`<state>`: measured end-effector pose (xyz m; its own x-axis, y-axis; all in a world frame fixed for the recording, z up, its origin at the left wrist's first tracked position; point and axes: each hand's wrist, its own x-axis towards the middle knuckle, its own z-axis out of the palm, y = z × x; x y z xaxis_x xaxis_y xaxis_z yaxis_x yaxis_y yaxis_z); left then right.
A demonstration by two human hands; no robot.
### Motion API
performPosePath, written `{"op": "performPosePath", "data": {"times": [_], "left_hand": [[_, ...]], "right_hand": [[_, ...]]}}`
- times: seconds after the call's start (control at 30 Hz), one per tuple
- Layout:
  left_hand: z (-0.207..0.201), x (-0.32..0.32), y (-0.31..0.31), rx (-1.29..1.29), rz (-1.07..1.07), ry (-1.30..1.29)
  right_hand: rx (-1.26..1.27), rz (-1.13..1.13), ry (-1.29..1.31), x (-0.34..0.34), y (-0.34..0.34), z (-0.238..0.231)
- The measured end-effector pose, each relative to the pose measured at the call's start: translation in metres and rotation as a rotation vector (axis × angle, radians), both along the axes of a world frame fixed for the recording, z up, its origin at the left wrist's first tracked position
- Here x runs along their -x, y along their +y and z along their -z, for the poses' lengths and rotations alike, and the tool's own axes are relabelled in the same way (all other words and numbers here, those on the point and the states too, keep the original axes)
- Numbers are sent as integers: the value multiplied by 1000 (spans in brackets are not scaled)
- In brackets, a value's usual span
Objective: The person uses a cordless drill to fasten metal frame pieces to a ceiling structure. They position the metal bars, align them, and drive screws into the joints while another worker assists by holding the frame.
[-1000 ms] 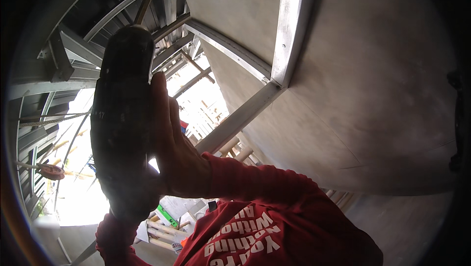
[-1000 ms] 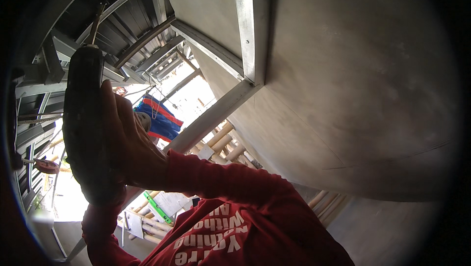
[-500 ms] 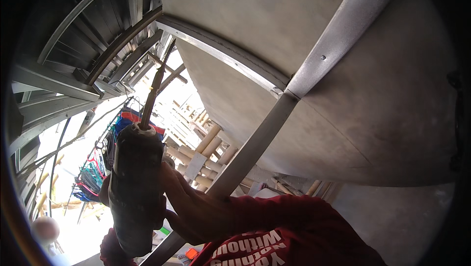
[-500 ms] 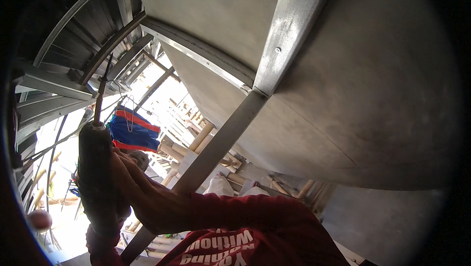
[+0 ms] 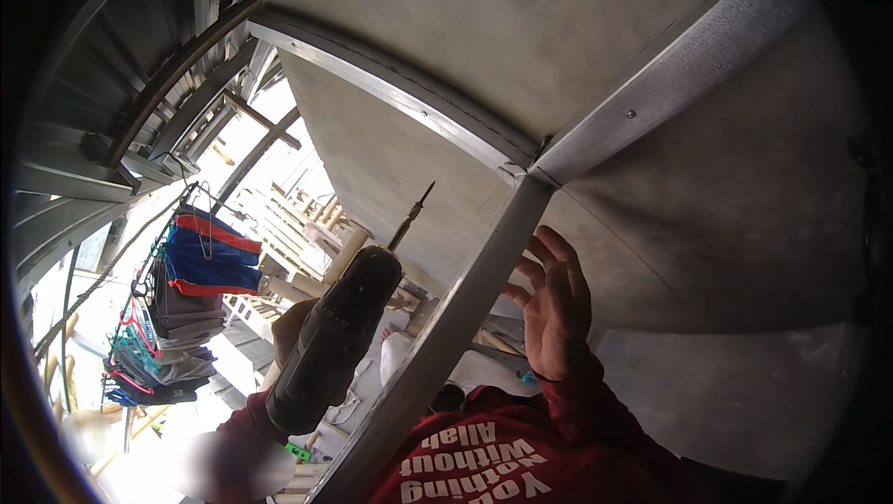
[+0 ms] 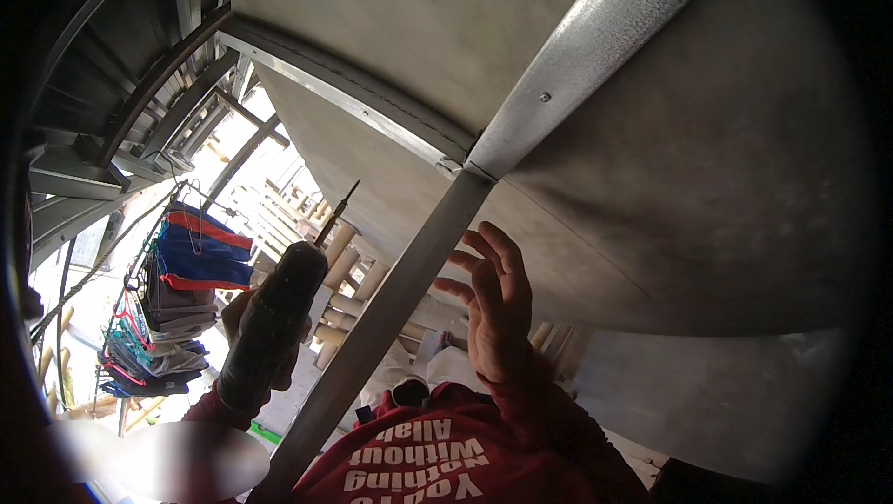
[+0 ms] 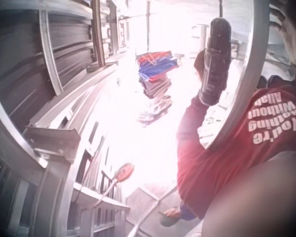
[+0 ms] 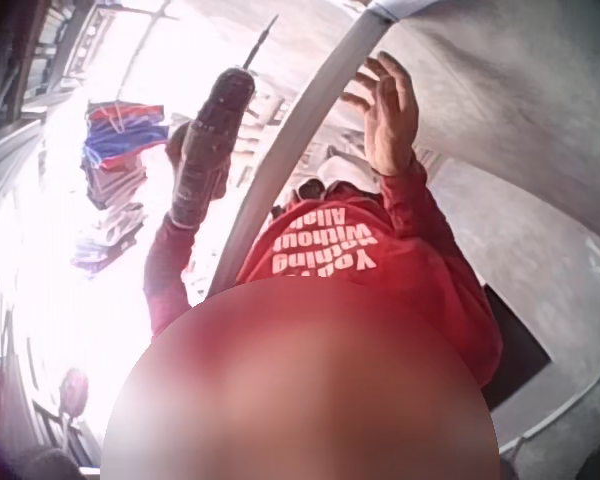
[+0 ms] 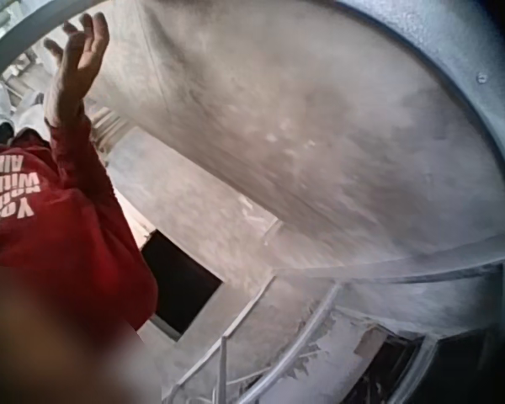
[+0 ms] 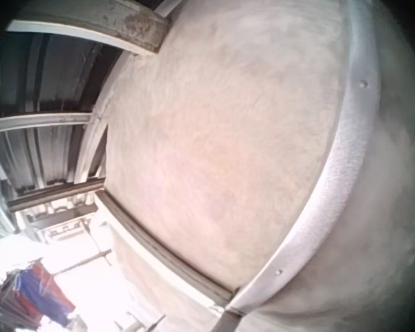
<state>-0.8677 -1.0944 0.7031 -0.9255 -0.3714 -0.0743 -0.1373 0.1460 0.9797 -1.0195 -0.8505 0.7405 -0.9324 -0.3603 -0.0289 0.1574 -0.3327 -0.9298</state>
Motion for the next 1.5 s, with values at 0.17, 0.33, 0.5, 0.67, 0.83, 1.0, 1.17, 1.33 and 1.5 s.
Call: {"op": "performPosePath", "data": {"times": [0.17,0.33,0.5,0.67,0.83,1.0,1.17,1.33,1.5], "left_hand": [[53,30,22,201,-65,424],[80,53,24,194,79,575],[87,66,27,213,128,620],[91,70,27,235,135,652],[91,70,24,263,163,647],[92,72,23,250,179,648],[92,72,20,213,178,604],[93,73,17,261,176,660],[96,78,20,228,193,680]], "right_hand": [[66,-132,-68,1,-16,2],[-72,-142,-155,0,-27,-5],[-177,-109,-139,2,-35,-4],[-282,-17,-32,0,-35,0],[-348,-32,37,2,-31,2],[-363,-41,24,7,-29,-1],[-169,-44,-31,7,-32,0],[-61,-47,-88,8,-31,3],[-24,-84,-131,11,-31,4]]}}
